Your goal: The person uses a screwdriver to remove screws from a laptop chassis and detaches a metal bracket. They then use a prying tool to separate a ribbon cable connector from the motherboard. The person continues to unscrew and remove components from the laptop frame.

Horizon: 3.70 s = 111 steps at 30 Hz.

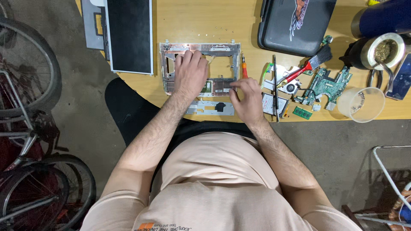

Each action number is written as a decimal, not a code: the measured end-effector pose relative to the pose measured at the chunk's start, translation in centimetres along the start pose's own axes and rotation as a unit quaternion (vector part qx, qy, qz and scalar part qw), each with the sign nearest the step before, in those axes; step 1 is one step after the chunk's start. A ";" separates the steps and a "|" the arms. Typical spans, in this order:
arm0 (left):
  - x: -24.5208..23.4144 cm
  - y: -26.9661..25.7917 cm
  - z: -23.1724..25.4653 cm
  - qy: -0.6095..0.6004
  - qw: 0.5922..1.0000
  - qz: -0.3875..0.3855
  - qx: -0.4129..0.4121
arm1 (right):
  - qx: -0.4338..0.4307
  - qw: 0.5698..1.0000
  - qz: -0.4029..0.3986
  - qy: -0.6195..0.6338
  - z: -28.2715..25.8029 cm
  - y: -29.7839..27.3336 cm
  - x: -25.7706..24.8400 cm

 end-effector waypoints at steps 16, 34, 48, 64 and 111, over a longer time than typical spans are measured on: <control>-2.0 -7.5 4.2 -0.763 0.510 -0.236 -0.320 | 0.149 0.894 -0.047 0.419 -4.8 -1.6 0.7; -9.5 -6.7 7.8 -0.775 0.544 -0.030 -0.320 | 0.112 0.842 0.060 0.524 -7.5 -4.2 -1.3; -9.5 -5.2 8.7 -0.683 0.669 -0.026 -0.292 | 0.080 0.955 0.009 0.286 -3.8 -5.0 -7.1; -12.0 -8.5 8.6 -0.729 0.578 -0.069 -0.361 | 0.162 0.962 -0.030 -0.218 9.7 -6.9 -8.4; -11.0 -10.2 8.7 -0.669 0.655 -0.026 -0.350 | -0.134 0.960 0.150 0.196 -9.6 -8.8 -3.5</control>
Point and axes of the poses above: each hand's wrist, its own y-axis towards the middle knuckle, its own x-axis out of the palm, z = x × y, the point moved 4 cm from there along y, towards the middle knuckle, and after that the axes turned 4 degrees about -z, right-handed, at the moved point
